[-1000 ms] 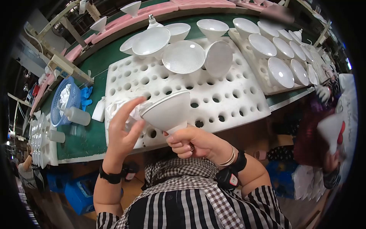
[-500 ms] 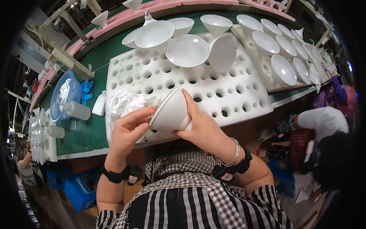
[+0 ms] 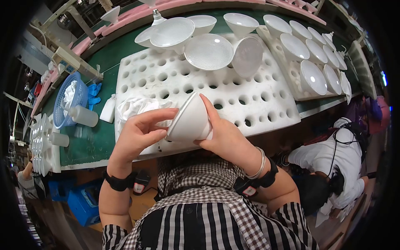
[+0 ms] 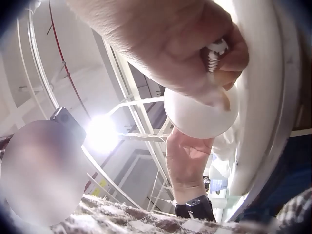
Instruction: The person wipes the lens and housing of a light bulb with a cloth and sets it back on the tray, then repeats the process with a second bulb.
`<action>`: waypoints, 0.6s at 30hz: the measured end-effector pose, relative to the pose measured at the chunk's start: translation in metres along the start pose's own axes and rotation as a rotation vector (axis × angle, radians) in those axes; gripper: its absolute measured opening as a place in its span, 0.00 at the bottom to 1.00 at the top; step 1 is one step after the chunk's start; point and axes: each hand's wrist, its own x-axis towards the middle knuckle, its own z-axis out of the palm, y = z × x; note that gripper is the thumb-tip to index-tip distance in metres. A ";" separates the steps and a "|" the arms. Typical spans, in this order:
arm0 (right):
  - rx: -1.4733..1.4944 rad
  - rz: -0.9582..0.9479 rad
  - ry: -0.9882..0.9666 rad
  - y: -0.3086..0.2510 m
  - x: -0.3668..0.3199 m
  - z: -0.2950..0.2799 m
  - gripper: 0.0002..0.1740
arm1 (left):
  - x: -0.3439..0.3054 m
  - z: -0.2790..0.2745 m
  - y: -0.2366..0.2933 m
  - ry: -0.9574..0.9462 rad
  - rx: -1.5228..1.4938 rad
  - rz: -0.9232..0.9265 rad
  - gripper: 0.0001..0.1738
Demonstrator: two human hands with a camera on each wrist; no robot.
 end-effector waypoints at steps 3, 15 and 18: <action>-0.021 -0.064 0.004 0.003 0.001 -0.001 0.61 | 0.000 0.001 -0.004 0.018 -0.003 0.047 0.24; -0.099 -0.012 -0.012 0.002 0.006 -0.004 0.57 | 0.020 0.010 0.021 0.026 0.176 -0.100 0.26; -0.048 -0.054 -0.030 0.006 0.008 -0.008 0.57 | 0.008 0.007 0.011 -0.016 0.038 -0.082 0.28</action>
